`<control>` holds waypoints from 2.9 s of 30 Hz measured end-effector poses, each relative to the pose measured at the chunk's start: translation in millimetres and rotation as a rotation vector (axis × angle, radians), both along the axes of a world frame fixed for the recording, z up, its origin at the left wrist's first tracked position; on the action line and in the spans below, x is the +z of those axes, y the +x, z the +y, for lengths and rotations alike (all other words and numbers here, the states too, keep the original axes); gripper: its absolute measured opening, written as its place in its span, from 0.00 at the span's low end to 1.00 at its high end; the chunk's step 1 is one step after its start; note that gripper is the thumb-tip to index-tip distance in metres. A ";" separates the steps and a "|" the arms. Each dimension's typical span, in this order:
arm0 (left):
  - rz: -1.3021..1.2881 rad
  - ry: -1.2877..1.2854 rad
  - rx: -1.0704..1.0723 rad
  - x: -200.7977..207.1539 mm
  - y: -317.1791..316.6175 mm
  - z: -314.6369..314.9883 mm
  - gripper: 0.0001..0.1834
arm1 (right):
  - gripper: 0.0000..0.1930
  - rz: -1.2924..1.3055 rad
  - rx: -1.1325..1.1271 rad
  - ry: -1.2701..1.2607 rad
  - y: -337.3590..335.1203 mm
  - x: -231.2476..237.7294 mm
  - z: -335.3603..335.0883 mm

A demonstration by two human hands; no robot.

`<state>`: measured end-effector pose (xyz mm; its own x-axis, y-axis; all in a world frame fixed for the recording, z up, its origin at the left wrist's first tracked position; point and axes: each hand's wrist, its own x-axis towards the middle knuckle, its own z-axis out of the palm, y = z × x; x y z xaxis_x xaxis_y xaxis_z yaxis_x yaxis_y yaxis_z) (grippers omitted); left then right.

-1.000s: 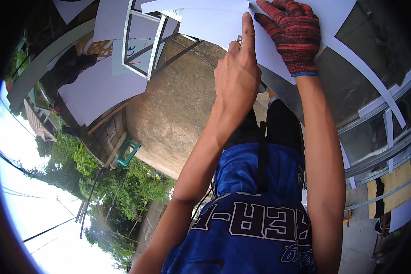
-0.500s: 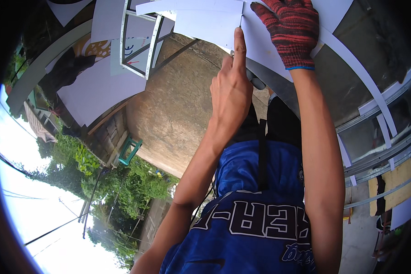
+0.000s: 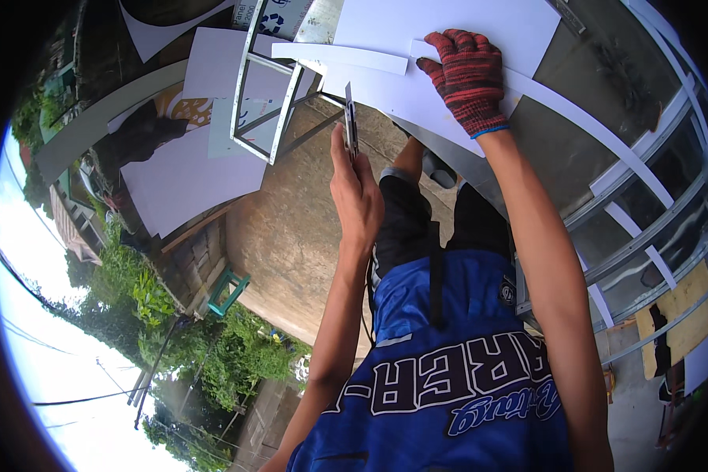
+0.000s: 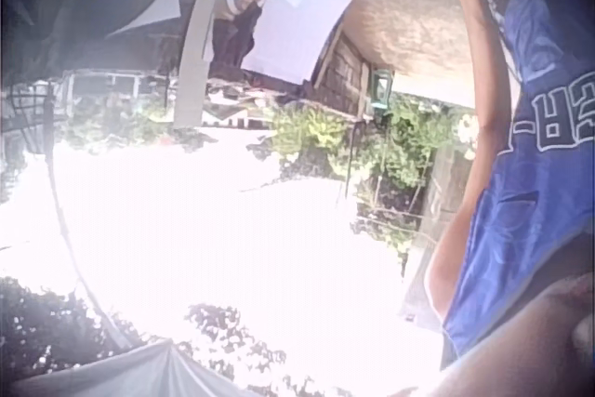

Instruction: Cutting adhesive white strips and applying them to the edges of a metal frame housing glass panels to assemble a display case.

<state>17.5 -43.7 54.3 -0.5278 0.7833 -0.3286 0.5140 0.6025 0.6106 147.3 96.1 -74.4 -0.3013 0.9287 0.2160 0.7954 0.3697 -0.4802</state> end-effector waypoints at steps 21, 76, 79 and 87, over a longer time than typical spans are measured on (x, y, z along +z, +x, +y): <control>0.154 0.128 -0.184 -135.9 6.1 101.5 0.32 | 0.13 0.251 0.272 0.265 31.2 228.4 28.6; 0.278 0.168 -0.736 0.2 40.4 62.0 0.23 | 0.41 0.404 -2.019 -0.464 418.0 56.9 -161.0; 0.238 0.038 -0.691 27.1 68.6 47.8 0.23 | 0.34 0.226 -2.113 -0.569 430.7 65.0 -142.8; 0.295 0.077 -0.783 -8.6 62.5 40.9 0.23 | 0.15 0.674 -1.885 -0.305 480.4 -7.0 -213.4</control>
